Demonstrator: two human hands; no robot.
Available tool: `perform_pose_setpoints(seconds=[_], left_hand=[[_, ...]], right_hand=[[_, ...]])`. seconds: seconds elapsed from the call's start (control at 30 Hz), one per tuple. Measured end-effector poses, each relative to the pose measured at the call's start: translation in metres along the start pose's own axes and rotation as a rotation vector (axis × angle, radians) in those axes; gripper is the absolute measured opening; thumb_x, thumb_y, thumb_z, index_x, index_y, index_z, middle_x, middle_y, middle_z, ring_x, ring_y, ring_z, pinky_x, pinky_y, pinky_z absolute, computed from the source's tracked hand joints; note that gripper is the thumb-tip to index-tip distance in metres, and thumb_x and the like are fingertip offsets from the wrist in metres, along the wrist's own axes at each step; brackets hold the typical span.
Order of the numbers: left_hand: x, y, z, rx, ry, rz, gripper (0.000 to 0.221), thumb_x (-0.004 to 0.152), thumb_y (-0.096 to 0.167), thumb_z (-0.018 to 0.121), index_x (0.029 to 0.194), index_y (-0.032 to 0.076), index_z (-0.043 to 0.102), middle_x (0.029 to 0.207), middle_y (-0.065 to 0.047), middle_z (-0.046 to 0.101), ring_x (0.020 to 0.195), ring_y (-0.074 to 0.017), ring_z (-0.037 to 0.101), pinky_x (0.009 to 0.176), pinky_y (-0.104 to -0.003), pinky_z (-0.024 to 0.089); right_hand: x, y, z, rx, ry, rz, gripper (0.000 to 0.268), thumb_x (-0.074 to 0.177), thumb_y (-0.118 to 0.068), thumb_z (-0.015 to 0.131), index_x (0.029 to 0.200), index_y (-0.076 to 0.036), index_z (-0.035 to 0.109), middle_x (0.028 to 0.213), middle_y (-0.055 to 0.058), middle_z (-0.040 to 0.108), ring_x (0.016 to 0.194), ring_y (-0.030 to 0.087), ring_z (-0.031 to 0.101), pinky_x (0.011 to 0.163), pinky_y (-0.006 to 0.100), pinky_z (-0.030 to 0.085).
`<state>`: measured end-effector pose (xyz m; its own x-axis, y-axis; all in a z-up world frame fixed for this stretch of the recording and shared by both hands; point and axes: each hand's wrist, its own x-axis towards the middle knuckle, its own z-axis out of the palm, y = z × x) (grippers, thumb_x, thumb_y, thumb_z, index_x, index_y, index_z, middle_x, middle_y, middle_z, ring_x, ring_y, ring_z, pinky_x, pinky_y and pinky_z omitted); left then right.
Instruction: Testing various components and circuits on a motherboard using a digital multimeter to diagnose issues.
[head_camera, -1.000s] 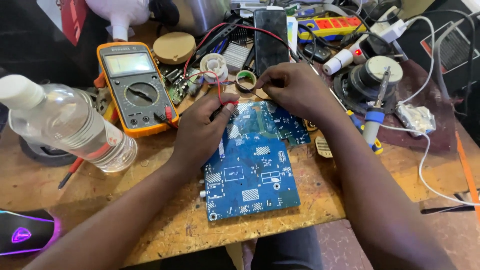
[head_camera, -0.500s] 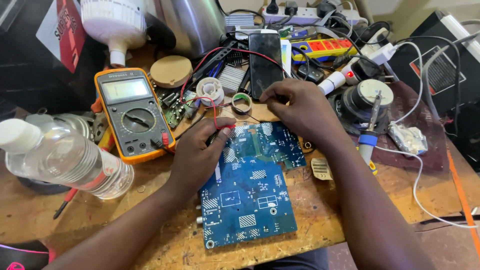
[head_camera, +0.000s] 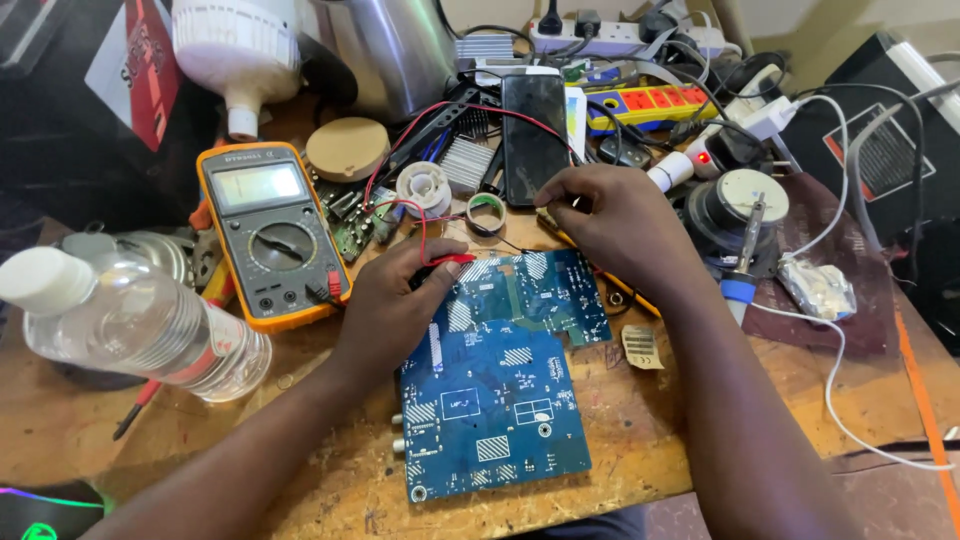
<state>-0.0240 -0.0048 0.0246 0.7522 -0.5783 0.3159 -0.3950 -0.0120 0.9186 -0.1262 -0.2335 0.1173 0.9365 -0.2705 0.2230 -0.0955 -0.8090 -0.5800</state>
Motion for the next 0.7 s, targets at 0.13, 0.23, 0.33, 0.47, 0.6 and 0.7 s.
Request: perform_pose_setpoints(seconds=[0.13,0.23,0.33,0.47,0.6,0.7], left_hand=[[0.002,0.003,-0.002,0.006,-0.038,-0.011,0.024,0.107,0.011,0.066,0.124,0.015,0.083,0.109,-0.015,0.079,0.112,-0.0341,0.076,0.101,-0.051,0.058],[0.002,0.008,-0.002,-0.003,-0.014,-0.021,0.022,0.108,0.012,0.066,0.123,0.012,0.083,0.105,-0.019,0.079,0.110,-0.0351,0.077,0.101,-0.051,0.058],[0.000,0.009,-0.002,-0.047,-0.010,-0.055,0.024,0.110,0.013,0.063,0.124,0.013,0.082,0.105,-0.017,0.079,0.110,-0.0305,0.075,0.101,-0.051,0.058],[-0.004,0.009,0.000,-0.016,0.025,-0.053,0.023,0.110,0.015,0.063,0.122,0.014,0.083,0.106,-0.018,0.080,0.115,-0.0248,0.074,0.102,-0.048,0.058],[-0.003,0.004,0.000,-0.039,0.034,0.020,0.025,0.111,0.011,0.060,0.124,0.015,0.081,0.107,-0.015,0.081,0.112,-0.0209,0.071,0.102,-0.046,0.057],[-0.002,0.006,0.001,0.018,0.042,0.117,0.025,0.111,0.007,0.059,0.123,0.011,0.081,0.105,-0.021,0.080,0.109,-0.0312,0.076,0.097,-0.050,0.058]], right_hand=[[0.002,0.011,-0.002,-0.011,0.028,0.011,0.017,0.097,-0.003,0.072,0.109,-0.002,0.084,0.102,0.021,0.081,0.096,0.039,0.079,0.088,0.048,0.059],[-0.001,0.014,-0.008,-0.077,0.060,0.111,0.020,0.098,-0.006,0.071,0.114,-0.006,0.084,0.106,0.019,0.081,0.103,0.039,0.078,0.093,0.053,0.056],[0.000,0.022,-0.010,-0.154,0.067,0.117,0.019,0.100,-0.008,0.073,0.116,-0.007,0.083,0.105,0.017,0.080,0.101,0.036,0.077,0.092,0.051,0.057],[0.000,0.027,-0.009,-0.190,0.053,0.155,0.021,0.099,-0.009,0.072,0.117,-0.010,0.084,0.106,0.015,0.080,0.104,0.036,0.077,0.091,0.052,0.057],[0.002,0.028,-0.009,-0.230,0.017,0.206,0.023,0.100,-0.014,0.073,0.120,-0.011,0.084,0.109,0.016,0.080,0.108,0.037,0.076,0.093,0.052,0.055],[0.002,0.032,-0.004,-0.258,-0.009,0.166,0.022,0.099,-0.013,0.072,0.118,-0.011,0.084,0.109,0.018,0.080,0.110,0.041,0.075,0.094,0.054,0.055]])
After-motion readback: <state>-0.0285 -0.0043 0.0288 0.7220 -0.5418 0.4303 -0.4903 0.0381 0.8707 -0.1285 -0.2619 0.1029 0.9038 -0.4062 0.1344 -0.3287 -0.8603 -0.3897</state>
